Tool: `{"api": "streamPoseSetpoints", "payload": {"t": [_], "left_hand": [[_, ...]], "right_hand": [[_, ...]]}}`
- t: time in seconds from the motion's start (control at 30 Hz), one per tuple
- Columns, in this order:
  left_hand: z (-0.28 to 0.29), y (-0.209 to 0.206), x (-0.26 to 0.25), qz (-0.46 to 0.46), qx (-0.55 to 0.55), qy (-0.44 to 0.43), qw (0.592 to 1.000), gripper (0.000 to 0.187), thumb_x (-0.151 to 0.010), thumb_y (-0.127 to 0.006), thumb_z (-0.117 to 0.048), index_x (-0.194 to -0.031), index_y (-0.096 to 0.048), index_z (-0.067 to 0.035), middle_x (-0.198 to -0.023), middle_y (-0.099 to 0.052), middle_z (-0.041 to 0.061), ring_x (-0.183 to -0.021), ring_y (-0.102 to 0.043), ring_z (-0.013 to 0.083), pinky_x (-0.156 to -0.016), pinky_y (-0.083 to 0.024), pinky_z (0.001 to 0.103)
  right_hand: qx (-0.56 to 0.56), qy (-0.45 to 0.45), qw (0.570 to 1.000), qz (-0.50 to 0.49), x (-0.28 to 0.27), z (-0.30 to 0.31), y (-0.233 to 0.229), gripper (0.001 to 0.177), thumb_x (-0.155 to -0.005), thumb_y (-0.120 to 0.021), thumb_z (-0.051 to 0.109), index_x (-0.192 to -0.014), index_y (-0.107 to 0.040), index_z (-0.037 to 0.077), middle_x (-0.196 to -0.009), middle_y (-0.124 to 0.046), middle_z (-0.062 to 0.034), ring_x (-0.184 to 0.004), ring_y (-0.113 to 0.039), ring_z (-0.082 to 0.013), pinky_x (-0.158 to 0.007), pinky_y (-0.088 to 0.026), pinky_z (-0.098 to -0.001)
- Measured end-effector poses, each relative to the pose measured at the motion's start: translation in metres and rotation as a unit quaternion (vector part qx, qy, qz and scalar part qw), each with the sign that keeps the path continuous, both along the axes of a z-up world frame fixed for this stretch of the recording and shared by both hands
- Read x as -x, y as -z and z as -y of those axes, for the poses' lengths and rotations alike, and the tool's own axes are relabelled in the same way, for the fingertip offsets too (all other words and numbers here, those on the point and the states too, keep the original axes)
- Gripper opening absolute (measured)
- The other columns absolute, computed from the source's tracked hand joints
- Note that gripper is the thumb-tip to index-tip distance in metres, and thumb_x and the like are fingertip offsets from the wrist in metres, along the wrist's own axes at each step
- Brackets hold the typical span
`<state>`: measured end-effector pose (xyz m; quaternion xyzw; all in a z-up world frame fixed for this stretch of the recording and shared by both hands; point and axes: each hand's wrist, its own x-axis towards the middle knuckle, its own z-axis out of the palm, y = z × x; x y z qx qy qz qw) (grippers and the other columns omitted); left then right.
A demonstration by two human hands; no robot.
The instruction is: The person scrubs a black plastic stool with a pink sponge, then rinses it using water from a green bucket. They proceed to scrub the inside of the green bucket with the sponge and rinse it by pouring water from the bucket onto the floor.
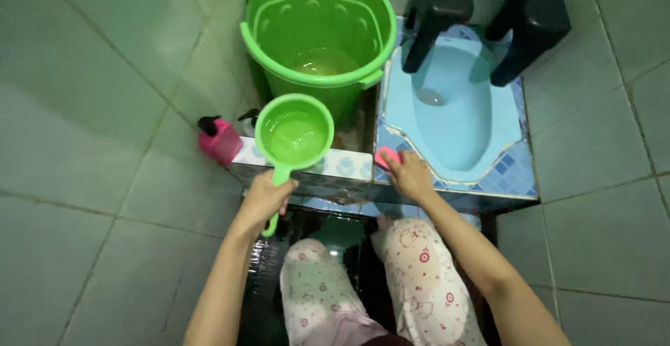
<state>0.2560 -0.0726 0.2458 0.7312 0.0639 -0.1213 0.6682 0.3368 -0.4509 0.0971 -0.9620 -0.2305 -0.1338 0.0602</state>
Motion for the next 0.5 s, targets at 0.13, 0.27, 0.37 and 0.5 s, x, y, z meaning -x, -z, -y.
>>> {"api": "streamPoseSetpoints", "payload": {"t": [0.13,0.27,0.37,0.5], "left_hand": [[0.027,-0.024,-0.041,-0.045,-0.006,0.007,0.999,0.011,-0.089,-0.067,-0.014,-0.084,-0.062,-0.007,-0.055,-0.052,-0.001,-0.042,-0.047,0.0087,-0.038,-0.039,0.027],[0.048,-0.031,-0.070,-0.043,-0.004,0.030,0.999,0.014,-0.090,-0.067,-0.014,-0.084,-0.061,-0.003,-0.056,-0.053,-0.001,-0.042,-0.047,0.0091,-0.039,-0.038,0.026],[0.056,-0.024,-0.078,-0.046,0.014,0.036,0.998,0.015,-0.091,-0.067,-0.013,-0.084,-0.060,-0.001,-0.058,-0.055,-0.001,-0.043,-0.048,0.0084,-0.039,-0.039,0.026],[0.062,-0.027,-0.093,-0.052,0.009,0.033,0.998,0.013,-0.091,-0.065,-0.014,-0.086,-0.061,-0.002,-0.057,-0.054,0.000,-0.042,-0.048,0.0090,-0.039,-0.037,0.026]], "right_hand": [[-0.008,0.061,0.997,0.043,-0.070,-0.012,0.013,0.057,-0.087,-0.069,0.037,-0.143,-0.056,0.030,-0.113,-0.061,-0.0148,-0.098,-0.061,-0.0328,-0.076,-0.050,-0.0518],[0.013,0.079,0.994,0.072,-0.149,-0.035,0.011,0.052,-0.091,-0.068,0.037,-0.141,-0.058,0.028,-0.105,-0.060,-0.0110,-0.092,-0.061,-0.0318,-0.070,-0.049,-0.0497],[-0.015,0.038,0.999,0.029,-0.111,-0.031,0.017,0.053,-0.091,-0.069,0.038,-0.141,-0.058,0.024,-0.101,-0.059,-0.0120,-0.087,-0.061,-0.0329,-0.067,-0.049,-0.0473],[-0.031,-0.011,0.999,0.014,-0.046,0.016,-0.003,0.056,-0.086,-0.070,0.039,-0.138,-0.059,0.022,-0.105,-0.059,-0.0152,-0.082,-0.061,-0.0318,-0.063,-0.051,-0.0446]]}}
